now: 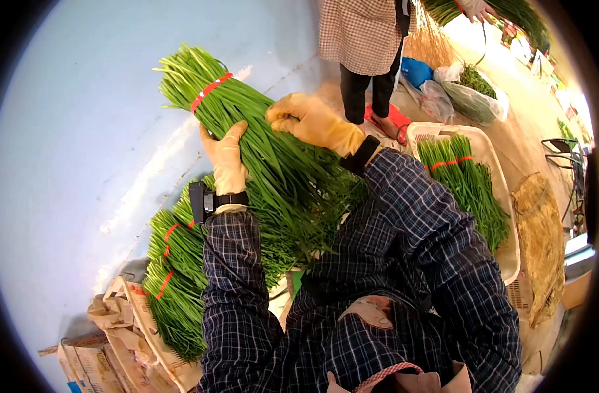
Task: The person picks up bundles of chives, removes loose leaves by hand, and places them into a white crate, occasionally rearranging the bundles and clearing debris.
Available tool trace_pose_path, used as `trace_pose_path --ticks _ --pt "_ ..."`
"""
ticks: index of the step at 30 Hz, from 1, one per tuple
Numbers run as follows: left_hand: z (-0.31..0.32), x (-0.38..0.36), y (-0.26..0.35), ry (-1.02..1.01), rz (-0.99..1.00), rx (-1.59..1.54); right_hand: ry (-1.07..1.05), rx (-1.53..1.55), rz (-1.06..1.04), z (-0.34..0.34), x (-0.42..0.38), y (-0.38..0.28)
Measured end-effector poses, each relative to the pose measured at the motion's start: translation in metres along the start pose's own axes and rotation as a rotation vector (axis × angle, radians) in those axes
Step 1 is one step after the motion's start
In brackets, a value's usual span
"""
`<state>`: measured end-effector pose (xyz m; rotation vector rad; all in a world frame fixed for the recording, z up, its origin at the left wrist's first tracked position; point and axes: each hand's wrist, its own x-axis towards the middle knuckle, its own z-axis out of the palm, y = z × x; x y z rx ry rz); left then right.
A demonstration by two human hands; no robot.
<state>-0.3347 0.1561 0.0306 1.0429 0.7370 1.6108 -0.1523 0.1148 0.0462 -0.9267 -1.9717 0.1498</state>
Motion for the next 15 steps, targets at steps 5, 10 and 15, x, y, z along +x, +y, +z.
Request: trace_pose_path --ticks 5,10,15 --pt "-0.009 0.007 -0.005 0.029 -0.026 -0.098 0.191 0.339 -0.005 -0.007 -0.009 -0.010" --pt "-0.015 0.012 0.000 0.098 0.037 -0.081 -0.591 -0.259 0.542 -0.047 -0.014 -0.048" --pt "-0.016 0.017 0.010 0.101 0.069 -0.100 -0.497 -0.445 0.145 -0.001 -0.033 0.003"
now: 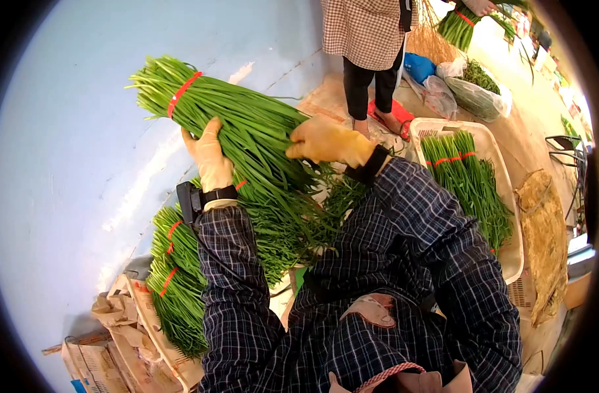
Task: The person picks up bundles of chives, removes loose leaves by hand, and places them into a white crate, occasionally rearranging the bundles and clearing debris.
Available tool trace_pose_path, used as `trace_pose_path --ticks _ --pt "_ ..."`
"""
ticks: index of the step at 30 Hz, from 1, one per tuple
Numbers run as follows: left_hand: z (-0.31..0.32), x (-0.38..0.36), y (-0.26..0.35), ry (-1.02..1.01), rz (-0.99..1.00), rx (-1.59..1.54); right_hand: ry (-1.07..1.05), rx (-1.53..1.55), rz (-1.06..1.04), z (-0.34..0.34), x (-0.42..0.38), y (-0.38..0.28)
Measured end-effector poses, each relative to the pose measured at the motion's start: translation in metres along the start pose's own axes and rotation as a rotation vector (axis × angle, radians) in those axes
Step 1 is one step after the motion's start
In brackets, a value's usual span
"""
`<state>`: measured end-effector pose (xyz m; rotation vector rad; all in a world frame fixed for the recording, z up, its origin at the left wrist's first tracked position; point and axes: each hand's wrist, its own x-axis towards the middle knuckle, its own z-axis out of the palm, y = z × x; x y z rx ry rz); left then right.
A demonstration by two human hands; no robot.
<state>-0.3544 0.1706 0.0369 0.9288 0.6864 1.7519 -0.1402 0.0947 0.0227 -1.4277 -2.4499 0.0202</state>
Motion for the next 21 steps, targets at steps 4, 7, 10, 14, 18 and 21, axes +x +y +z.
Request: trace_pose_path --ticks 4,7,10,14,18,21 --pt "0.003 0.004 0.010 0.096 -0.100 -0.035 0.514 0.620 0.099 -0.008 -0.004 -0.019" --pt "-0.027 0.031 -0.006 0.033 -0.054 0.035 0.919 0.477 -0.192 -0.014 0.006 -0.029" --pt "-0.038 0.059 -0.001 0.173 -0.233 -0.163 0.795 0.997 0.007 -0.044 -0.011 -0.032" --pt "-0.059 0.072 0.011 0.173 -0.154 -0.241 0.050 0.945 0.271 -0.093 -0.054 -0.010" --pt "-0.051 0.060 0.030 0.189 -0.028 -0.131 -0.060 0.083 0.106 -0.047 -0.046 0.015" --pt "-0.049 0.052 0.043 0.158 0.003 -0.077 0.024 0.451 0.270 -0.057 -0.025 -0.022"
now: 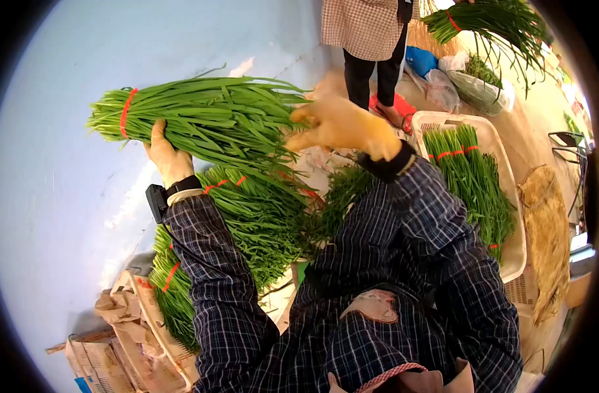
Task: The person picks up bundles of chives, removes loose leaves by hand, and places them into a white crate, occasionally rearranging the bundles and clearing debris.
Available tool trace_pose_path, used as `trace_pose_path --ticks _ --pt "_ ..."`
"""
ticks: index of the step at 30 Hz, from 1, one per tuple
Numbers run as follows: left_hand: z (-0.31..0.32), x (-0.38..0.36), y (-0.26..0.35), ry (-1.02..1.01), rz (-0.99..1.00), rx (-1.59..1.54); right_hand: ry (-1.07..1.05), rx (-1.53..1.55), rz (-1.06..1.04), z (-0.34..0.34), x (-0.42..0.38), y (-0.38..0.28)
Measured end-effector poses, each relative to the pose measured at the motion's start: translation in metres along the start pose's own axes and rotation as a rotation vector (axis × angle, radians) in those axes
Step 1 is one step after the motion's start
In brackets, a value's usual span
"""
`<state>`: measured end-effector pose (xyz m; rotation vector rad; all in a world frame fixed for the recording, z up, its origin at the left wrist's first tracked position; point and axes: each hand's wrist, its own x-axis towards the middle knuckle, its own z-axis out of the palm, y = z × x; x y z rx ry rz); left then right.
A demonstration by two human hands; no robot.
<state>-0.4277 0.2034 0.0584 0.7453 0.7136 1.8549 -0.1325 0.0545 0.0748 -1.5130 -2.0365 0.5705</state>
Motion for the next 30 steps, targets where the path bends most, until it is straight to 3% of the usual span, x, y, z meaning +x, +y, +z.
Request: trace_pose_path --ticks 1,3,4,8,10,12,13,15,17,19,21,25,27,28,29,30 --pt "0.002 -0.004 0.003 -0.039 0.009 0.034 0.003 0.006 0.005 0.011 0.006 -0.009" --pt "0.013 -0.007 0.002 -0.066 -0.008 0.015 -0.443 -0.125 0.085 0.028 0.015 -0.012" --pt "0.017 -0.007 0.003 -0.079 -0.017 -0.004 -0.436 -0.127 0.085 0.037 0.013 -0.007" --pt "0.015 0.003 0.009 -0.084 -0.056 -0.085 -0.388 0.501 0.093 0.098 0.007 0.028" --pt "0.015 0.004 0.002 -0.109 -0.057 -0.071 -0.352 0.532 0.129 0.095 -0.007 0.034" --pt "0.007 0.013 -0.002 -0.095 -0.118 -0.106 0.138 0.852 -0.027 0.091 -0.024 0.029" --pt "0.004 0.013 -0.004 -0.097 -0.120 -0.109 0.141 0.848 -0.026 0.090 -0.033 0.025" --pt "-0.009 0.009 -0.010 -0.121 -0.058 -0.099 0.655 1.213 -0.061 0.087 -0.049 0.022" --pt "-0.023 0.011 -0.015 -0.119 -0.057 -0.064 0.533 1.023 -0.052 0.069 -0.067 0.060" --pt "-0.027 0.010 -0.015 -0.066 -0.166 -0.170 0.306 0.511 0.039 0.040 -0.067 0.068" --pt "-0.038 0.016 -0.018 -0.049 -0.216 -0.215 0.273 -0.091 0.054 0.016 -0.061 0.065" --pt "-0.040 0.010 -0.020 -0.156 -0.198 -0.207 0.372 0.052 -0.091 -0.001 0.001 0.040" --pt "-0.031 0.000 -0.011 -0.292 -0.219 -0.220 -0.143 -0.115 0.229 -0.004 0.034 0.018" --pt "-0.022 -0.013 -0.007 -0.336 -0.246 -0.233 -0.133 -0.116 0.233 0.014 0.046 0.045" --pt "-0.015 -0.021 -0.002 -0.378 -0.268 -0.248 -0.126 -0.097 0.101 0.053 0.065 0.094" --pt "-0.018 -0.014 -0.008 -0.412 -0.272 -0.248 -0.193 0.070 0.116 0.046 0.055 0.089"
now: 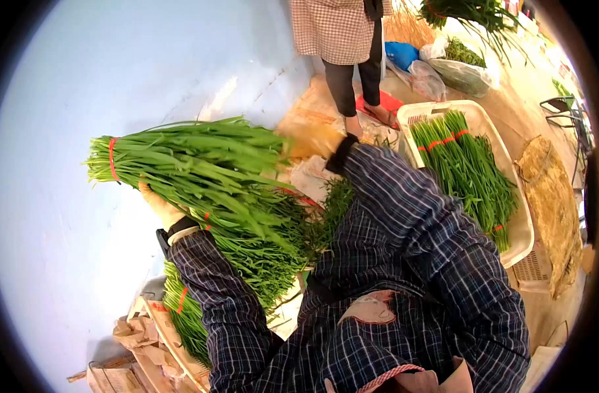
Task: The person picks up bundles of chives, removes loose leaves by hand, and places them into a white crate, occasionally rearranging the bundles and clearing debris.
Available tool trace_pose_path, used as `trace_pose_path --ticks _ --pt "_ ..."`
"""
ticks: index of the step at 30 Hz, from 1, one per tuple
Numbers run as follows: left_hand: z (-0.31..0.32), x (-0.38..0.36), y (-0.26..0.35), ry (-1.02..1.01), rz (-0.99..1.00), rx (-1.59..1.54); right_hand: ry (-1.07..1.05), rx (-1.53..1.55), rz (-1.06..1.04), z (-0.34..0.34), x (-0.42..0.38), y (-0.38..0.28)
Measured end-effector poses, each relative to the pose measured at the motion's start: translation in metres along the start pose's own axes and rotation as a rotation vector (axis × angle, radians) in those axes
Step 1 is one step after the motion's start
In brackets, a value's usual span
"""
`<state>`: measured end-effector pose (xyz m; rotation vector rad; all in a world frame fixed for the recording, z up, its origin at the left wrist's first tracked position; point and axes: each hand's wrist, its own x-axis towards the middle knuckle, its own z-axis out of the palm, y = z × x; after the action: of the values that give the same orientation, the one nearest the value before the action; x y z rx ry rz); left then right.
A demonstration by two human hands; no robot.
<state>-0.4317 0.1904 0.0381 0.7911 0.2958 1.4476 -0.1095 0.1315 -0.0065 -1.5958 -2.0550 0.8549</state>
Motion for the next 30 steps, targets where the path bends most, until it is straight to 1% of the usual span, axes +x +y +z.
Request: trace_pose_path --ticks 1,3,4,5,6,7,8,9,10,11,12,13,14,15,17,18,19,20,21,22,23,24,25,26,27,28,30 --pt "-0.004 0.002 0.002 0.005 0.012 -0.002 -0.075 0.163 0.014 -0.004 -0.012 -0.005" --pt "-0.019 -0.003 0.004 -0.134 -0.059 -0.104 0.120 0.495 -0.066 -0.005 -0.049 -0.028" --pt "-0.026 0.001 0.004 -0.097 -0.059 -0.117 0.113 0.500 -0.062 0.005 -0.046 -0.026" --pt "-0.032 0.003 -0.001 -0.091 -0.066 -0.119 0.261 0.764 -0.192 0.016 -0.041 -0.024" --pt "-0.030 0.003 -0.007 -0.027 -0.044 -0.092 0.417 1.022 -0.325 0.025 -0.037 -0.026" --pt "-0.029 0.002 -0.013 0.036 -0.019 -0.064 0.417 1.020 -0.319 0.029 -0.038 -0.037" --pt "-0.031 0.001 -0.020 0.051 0.007 -0.037 0.527 1.132 -0.330 0.032 -0.038 -0.050" --pt "-0.013 -0.008 -0.031 0.246 0.075 0.045 0.637 1.242 -0.344 0.034 -0.038 -0.058" --pt "-0.015 -0.003 -0.033 0.243 0.081 0.023 0.702 1.208 -0.328 0.039 -0.032 -0.055" --pt "-0.017 0.002 -0.039 0.240 0.083 0.001 0.699 1.207 -0.331 0.040 -0.030 -0.047" --pt "-0.026 0.008 -0.040 0.239 0.083 -0.023 0.834 0.616 -0.347 0.037 -0.034 -0.035" --pt "-0.032 0.012 -0.041 0.205 0.090 -0.031 0.916 0.016 -0.340 0.033 -0.038 -0.028" --pt "-0.038 0.013 -0.040 0.220 0.104 -0.028 0.622 -0.142 -0.163 0.028 -0.042 -0.023" --pt "-0.034 0.013 -0.038 0.233 0.115 -0.025 0.628 -0.147 -0.158 0.027 -0.045 -0.019" --pt "-0.027 0.013 -0.039 0.256 0.111 -0.017 0.582 -0.371 -0.273 0.029 -0.050 -0.013" --pt "-0.027 0.013 -0.039 0.285 0.118 -0.008 0.580 -0.371 -0.273 0.030 -0.046 -0.004" --pt "-0.029 0.013 -0.037 0.286 0.121 -0.007 0.684 0.247 -0.325 0.030 -0.037 0.008" --pt "-0.030 0.014 -0.037 0.293 0.155 0.011 0.740 0.870 -0.362 0.029 -0.029 0.021" --pt "-0.032 0.011 -0.038 0.297 0.186 0.033 0.737 0.872 -0.367 0.028 -0.033 0.031" --pt "-0.041 0.011 -0.039 0.344 0.239 0.050 0.704 1.321 -0.389 0.024 -0.038 0.040" --pt "-0.048 0.017 -0.037 0.316 0.293 0.058 0.643 1.769 -0.405 0.019 -0.037 0.048" --pt "-0.030 0.009 -0.033 0.358 0.265 0.077 0.740 1.245 -0.128 0.010 -0.048 0.035" --pt "-0.013 -0.004 -0.029 0.405 0.232 0.095 0.741 1.248 -0.125 0.003 -0.058 0.022" --pt "-0.057 0.010 -0.021 0.143 0.148 -0.064 0.626 0.960 -0.141 -0.004 -0.065 0.008" --pt "-0.059 0.013 -0.015 0.160 0.160 -0.039 0.504 0.674 -0.155 -0.011 -0.070 -0.008" --pt "-0.054 0.012 -0.013 0.175 0.170 -0.025 0.499 0.682 -0.150 -0.020 -0.077 -0.028" --pt "-0.039 0.009 -0.012 0.245 0.194 0.017 0.342 0.401 -0.107 -0.034 -0.080 -0.065"
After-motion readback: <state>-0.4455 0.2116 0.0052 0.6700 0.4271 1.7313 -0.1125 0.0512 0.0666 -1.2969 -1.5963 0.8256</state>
